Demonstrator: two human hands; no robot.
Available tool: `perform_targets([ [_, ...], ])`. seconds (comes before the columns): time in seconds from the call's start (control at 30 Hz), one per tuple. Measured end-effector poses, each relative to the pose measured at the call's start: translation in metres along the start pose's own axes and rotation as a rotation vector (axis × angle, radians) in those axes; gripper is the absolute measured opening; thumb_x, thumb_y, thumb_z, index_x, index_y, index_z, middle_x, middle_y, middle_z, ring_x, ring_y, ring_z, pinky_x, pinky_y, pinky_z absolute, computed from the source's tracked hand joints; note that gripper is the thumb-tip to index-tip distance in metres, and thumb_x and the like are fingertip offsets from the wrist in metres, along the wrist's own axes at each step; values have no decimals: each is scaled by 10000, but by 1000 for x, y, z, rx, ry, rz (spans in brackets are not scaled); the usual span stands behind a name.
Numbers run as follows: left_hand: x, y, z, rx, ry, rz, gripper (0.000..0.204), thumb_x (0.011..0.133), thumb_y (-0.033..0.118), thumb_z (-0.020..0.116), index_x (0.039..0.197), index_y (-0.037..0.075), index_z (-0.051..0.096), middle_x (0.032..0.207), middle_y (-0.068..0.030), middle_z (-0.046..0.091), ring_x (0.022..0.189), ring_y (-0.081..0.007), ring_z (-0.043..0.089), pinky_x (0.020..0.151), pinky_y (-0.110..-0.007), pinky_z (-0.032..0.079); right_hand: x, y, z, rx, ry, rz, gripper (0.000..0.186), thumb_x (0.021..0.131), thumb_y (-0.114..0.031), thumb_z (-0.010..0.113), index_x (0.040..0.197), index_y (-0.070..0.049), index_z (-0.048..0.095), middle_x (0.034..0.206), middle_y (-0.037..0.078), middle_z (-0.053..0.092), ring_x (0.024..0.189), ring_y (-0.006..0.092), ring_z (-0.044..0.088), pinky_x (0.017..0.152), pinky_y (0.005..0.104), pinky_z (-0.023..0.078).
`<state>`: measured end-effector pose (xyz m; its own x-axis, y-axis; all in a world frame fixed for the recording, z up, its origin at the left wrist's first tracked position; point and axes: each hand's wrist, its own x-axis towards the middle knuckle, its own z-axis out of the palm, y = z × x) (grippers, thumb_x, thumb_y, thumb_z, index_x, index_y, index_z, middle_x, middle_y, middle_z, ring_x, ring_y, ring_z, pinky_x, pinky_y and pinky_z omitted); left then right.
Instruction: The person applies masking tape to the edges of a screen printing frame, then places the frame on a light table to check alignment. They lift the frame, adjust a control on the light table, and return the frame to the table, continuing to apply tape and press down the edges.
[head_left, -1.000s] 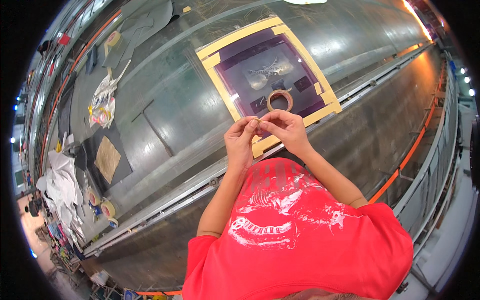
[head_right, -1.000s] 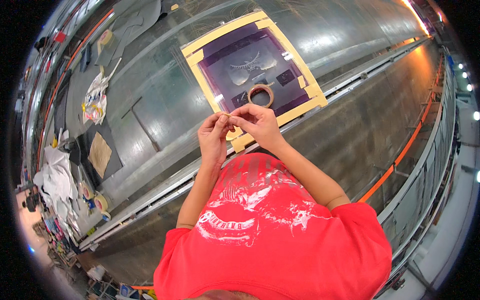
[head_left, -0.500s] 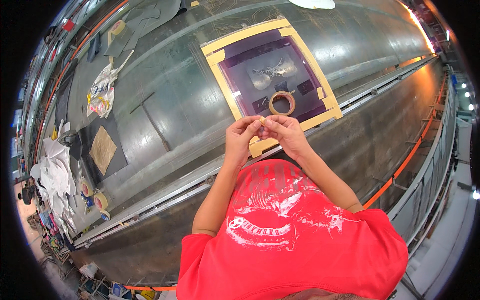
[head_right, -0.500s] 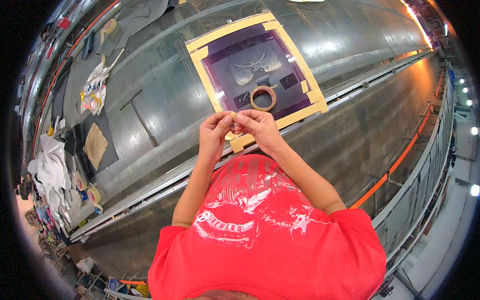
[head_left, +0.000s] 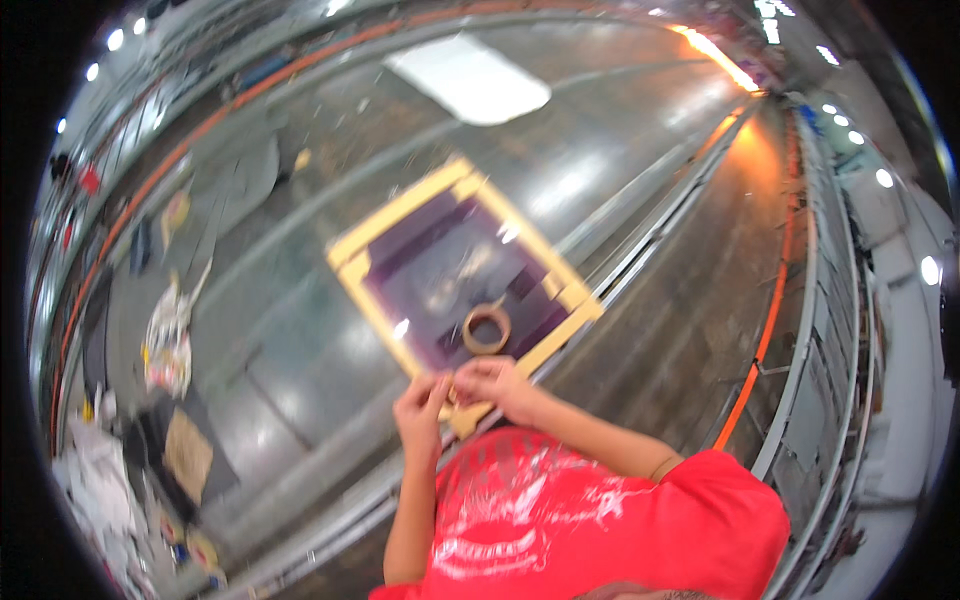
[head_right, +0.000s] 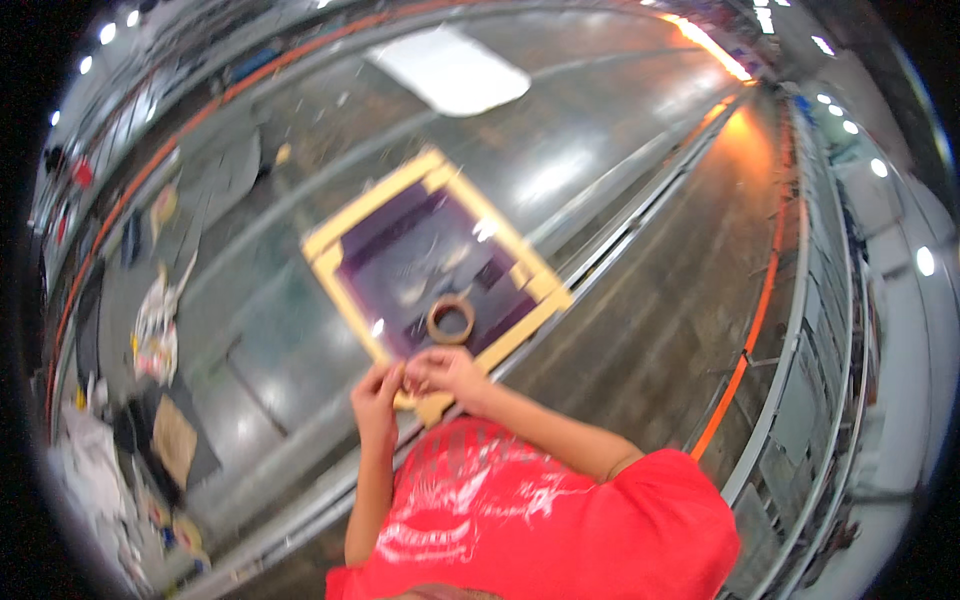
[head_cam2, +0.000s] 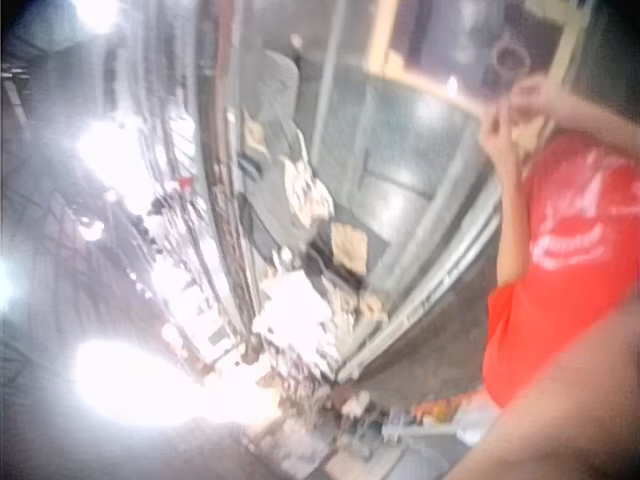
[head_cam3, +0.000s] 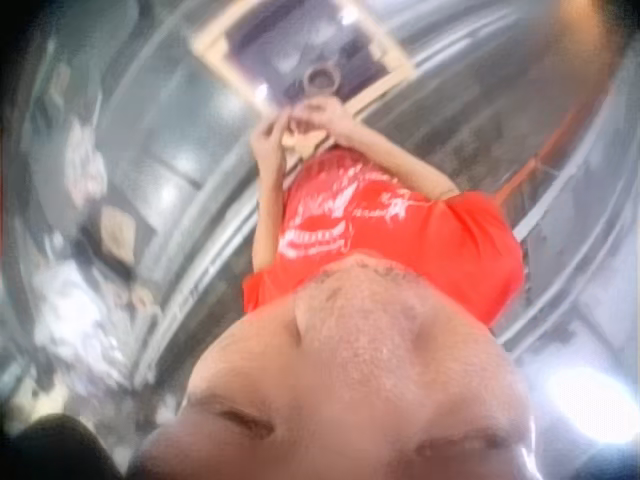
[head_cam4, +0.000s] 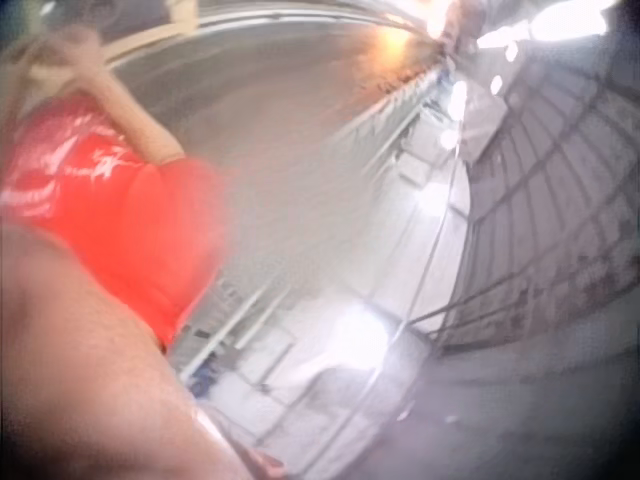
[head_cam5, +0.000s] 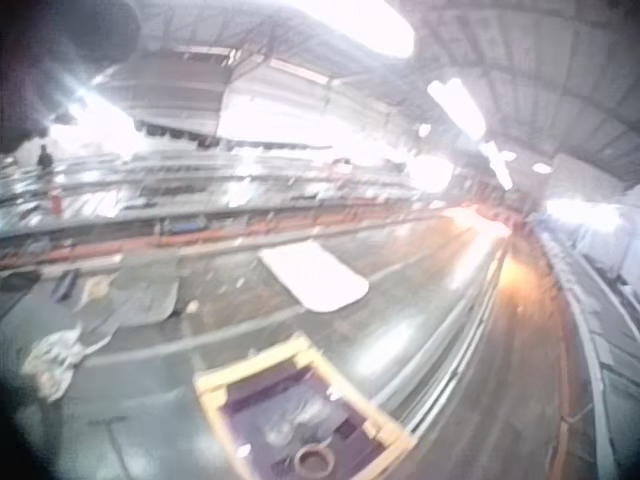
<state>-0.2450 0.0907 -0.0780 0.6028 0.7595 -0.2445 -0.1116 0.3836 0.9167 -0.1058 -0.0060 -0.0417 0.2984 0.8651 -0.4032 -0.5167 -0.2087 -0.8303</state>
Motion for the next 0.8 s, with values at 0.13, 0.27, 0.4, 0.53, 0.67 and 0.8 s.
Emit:
perform_targets([
  [0.13, -1, 17, 11, 54, 11, 116, 106, 916, 29, 657, 967, -46, 712, 830, -47, 649, 721, -115, 601, 666, -246, 487, 9, 1, -8, -225, -12, -183, 209, 942, -195, 686, 1029, -5, 692, 882, 18, 699, 792, 82, 636, 704, 223, 500],
  [0.27, -1, 22, 19, 137, 48, 244, 116, 921, 14, 646, 995, -45, 713, 840, -51, 660, 741, -114, 621, 700, -242, 501, 6, -8, 1, -360, 20, -357, 192, 934, -146, 689, 1051, 6, 690, 878, 30, 696, 795, 85, 628, 699, 237, 508],
  [0.4, -4, 15, 13, 145, 15, 221, 144, 922, 15, 646, 1032, -60, 703, 887, -75, 689, 784, -133, 652, 733, -263, 523, 5, -15, 2, -600, 16, -482, 192, 936, -143, 673, 1049, 12, 681, 824, 55, 695, 765, 98, 641, 676, 256, 506],
  [0.53, -6, 12, 7, 2, 24, 76, 178, 910, -2, 654, 1071, -65, 699, 930, -95, 695, 816, -156, 673, 765, -278, 537, 4, -12, 3, -696, 39, -532, 188, 930, -142, 672, 1038, 12, 674, 818, 78, 702, 769, 109, 659, 676, 262, 514],
  [0.67, -3, 2, -10, -97, 14, -27, 204, 903, 26, 677, 1075, -83, 679, 914, -120, 707, 783, -188, 683, 752, -296, 560, 5, -7, 3, -638, -8, -515, 216, 915, -161, 682, 1019, 26, 655, 818, 114, 717, 754, 137, 683, 688, 281, 525],
  [0.8, -4, -3, -16, -148, -18, -84, 213, 899, 38, 685, 1069, -89, 661, 921, -125, 704, 790, -205, 686, 751, -306, 569, 3, -10, 1, -556, -21, -382, 220, 911, -190, 700, 992, 12, 674, 848, 98, 723, 787, 138, 690, 712, 282, 534],
])
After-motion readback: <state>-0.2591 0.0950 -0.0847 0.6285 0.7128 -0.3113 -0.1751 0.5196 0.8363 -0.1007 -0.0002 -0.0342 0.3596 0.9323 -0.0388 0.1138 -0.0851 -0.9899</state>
